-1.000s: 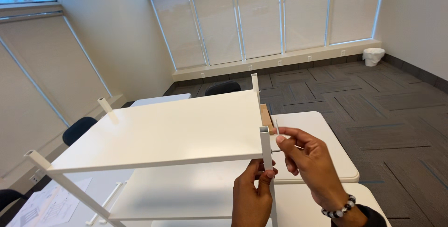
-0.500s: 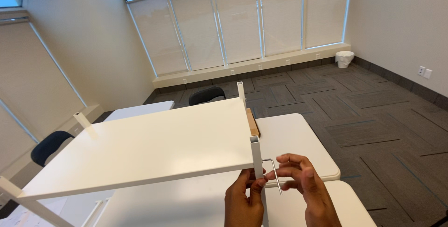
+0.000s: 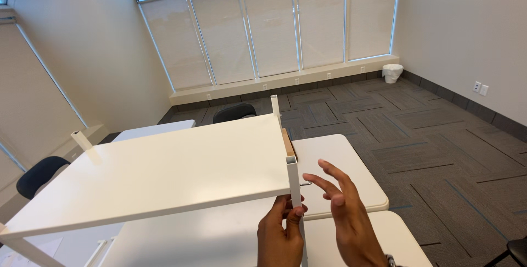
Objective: The person inserts a screw into the frame of a white shelf unit and tightens it using a hex key by hand.
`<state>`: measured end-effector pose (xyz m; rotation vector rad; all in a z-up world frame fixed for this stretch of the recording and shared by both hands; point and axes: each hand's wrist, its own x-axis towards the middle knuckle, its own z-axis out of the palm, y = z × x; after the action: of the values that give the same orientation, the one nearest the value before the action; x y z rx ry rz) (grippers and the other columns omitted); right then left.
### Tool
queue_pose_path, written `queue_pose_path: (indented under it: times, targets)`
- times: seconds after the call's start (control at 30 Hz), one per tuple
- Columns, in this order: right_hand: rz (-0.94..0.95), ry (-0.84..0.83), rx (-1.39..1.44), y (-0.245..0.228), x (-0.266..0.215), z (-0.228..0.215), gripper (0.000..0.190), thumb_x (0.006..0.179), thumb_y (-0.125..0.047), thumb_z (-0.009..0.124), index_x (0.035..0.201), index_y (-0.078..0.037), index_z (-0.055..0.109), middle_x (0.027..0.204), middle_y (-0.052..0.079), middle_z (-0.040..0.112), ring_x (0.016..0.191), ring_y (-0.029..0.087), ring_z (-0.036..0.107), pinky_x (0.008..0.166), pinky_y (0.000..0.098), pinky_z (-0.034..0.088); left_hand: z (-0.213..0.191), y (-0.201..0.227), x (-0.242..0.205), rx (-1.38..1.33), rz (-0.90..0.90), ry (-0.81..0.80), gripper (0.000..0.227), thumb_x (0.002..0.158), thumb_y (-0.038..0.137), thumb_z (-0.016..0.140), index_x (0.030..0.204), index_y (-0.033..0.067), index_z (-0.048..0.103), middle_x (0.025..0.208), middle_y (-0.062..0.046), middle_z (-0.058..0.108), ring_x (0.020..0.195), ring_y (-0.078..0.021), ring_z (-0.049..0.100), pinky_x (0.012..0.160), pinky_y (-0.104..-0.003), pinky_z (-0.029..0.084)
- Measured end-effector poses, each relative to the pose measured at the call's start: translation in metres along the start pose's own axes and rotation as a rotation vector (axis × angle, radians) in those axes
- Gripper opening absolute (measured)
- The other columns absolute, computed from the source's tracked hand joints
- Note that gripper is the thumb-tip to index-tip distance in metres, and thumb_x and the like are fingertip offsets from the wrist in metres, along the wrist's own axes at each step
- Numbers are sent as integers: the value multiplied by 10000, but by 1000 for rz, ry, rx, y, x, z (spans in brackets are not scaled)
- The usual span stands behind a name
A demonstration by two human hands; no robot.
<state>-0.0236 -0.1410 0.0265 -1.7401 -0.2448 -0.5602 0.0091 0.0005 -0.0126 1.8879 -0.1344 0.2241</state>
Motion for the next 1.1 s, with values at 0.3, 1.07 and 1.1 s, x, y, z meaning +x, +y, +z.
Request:
queue_pose_path:
  times: [0.3,1.07,1.1]
  targets:
    - [198,-23,-169,-11,15,4,579,934,-622,385,1139,-231,759,1078,-53,841,957,120,783,885,280,526,-4,11,-5,81,13,-34,286,1006,406,515,1168,277,713,1020,113,858,914,-136,794,772,-303,577]
    - [258,-189,-799,-36,1,0,378,1094,-454,271,1030,-247,580,788,-3,811,778,336,720,738,476,497,9,-3,-7,178,24,-96,571,871,-98,445,1322,241,538,988,16,796,979,-195,779,867,-390,579]
    - [273,-178,-745,-41,2,-1,395,1081,-453,294,1005,-255,628,843,-83,864,846,274,761,788,438,517,7,3,-9,169,24,-101,561,881,-75,441,1318,262,544,1020,21,831,985,-205,789,864,-386,584]
